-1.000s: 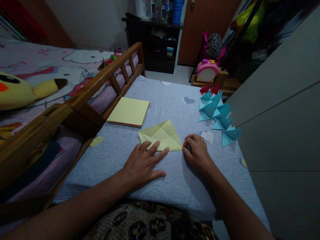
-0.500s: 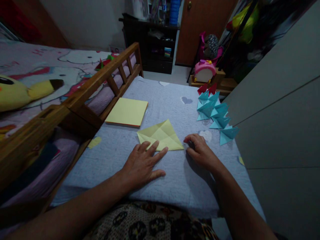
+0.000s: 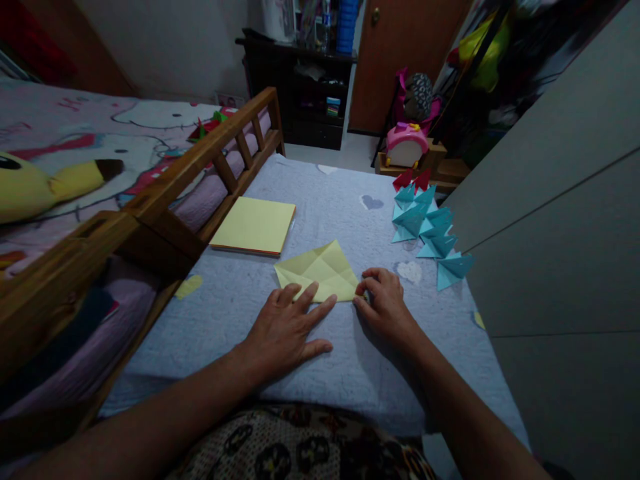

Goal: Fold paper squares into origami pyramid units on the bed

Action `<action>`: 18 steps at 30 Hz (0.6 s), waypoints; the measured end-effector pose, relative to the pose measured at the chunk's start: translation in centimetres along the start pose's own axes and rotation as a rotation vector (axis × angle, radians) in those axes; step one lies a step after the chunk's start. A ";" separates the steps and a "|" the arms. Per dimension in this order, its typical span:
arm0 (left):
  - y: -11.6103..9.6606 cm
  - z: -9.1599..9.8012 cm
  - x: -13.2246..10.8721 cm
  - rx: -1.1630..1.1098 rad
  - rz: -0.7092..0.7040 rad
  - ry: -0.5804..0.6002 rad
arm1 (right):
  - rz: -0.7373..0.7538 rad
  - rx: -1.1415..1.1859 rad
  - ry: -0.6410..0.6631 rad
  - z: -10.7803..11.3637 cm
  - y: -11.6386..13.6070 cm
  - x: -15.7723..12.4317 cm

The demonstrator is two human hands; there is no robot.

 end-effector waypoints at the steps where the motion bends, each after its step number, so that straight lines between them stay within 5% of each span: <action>1: 0.0 0.0 0.0 0.000 -0.001 0.000 | -0.005 0.004 0.008 0.0 -0.2 0.0; 18: 0.0 0.1 0.0 0.003 0.017 0.019 | -0.055 -0.036 0.008 0.3 -1.5 -0.1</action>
Point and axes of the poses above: each hand's wrist, its own x-axis towards the middle knuckle, its own z-axis out of the back of the hand, y = z × x, the point moved 6 cm from there along x, towards the middle knuckle, and after that the axes turned 13 degrees about y, right-handed, at the moved point
